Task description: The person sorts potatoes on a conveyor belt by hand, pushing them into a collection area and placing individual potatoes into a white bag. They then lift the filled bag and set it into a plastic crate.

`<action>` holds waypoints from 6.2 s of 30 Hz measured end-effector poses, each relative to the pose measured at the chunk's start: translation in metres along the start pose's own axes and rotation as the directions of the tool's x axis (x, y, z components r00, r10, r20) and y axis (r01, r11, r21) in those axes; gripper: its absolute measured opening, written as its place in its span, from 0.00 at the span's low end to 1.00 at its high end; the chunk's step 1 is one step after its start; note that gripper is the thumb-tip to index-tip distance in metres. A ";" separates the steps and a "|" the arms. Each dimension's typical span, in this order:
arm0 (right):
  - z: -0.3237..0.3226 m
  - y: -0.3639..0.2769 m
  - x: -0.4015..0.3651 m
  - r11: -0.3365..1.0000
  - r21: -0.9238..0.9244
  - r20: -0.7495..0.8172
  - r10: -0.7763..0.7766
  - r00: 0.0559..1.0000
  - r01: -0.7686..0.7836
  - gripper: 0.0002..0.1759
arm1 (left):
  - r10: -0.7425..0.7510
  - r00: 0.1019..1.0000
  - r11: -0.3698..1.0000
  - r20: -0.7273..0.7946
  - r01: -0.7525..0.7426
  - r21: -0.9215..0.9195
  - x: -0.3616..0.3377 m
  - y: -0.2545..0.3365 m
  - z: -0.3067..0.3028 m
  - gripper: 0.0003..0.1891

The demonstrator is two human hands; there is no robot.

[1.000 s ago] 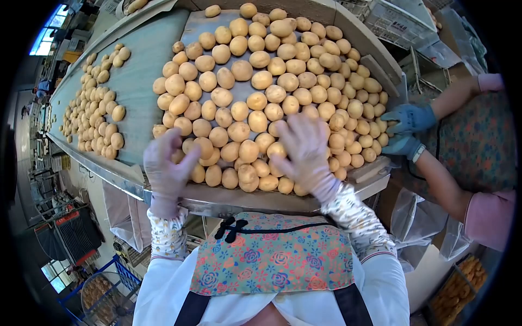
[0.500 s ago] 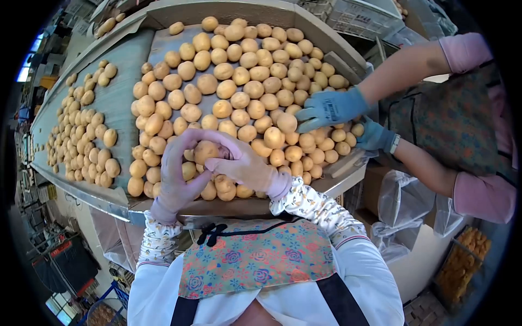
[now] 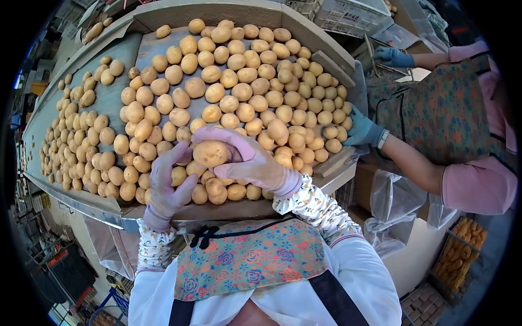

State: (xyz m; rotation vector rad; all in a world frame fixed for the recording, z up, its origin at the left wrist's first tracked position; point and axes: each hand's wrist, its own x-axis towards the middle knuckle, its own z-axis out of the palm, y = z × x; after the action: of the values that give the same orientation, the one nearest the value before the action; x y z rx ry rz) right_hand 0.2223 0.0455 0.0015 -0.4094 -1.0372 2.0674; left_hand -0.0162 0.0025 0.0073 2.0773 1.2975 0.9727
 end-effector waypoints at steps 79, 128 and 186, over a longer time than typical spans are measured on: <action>-0.070 0.036 0.018 -0.131 -0.990 0.022 -0.519 0.855 -0.054 0.33 | -0.130 0.859 0.967 -0.496 -0.001 -0.255 -0.014 -0.011 0.010 0.24; -0.036 0.008 0.295 -0.439 -0.880 -0.214 0.026 0.977 -0.181 0.25 | -0.257 0.869 0.966 -0.424 0.212 -0.150 -0.015 -0.015 -0.006 0.27; -0.086 0.007 0.086 -0.291 -0.928 0.309 -0.257 0.916 0.231 0.28 | -0.551 0.728 -0.591 0.409 0.007 -0.807 0.039 0.040 -0.008 0.31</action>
State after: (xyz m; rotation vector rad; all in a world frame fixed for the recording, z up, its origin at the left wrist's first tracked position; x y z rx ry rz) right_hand 0.2123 0.1544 -0.0530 -0.8567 -2.4274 0.2318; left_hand 0.0109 0.0212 0.0533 -0.2205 0.4290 1.2715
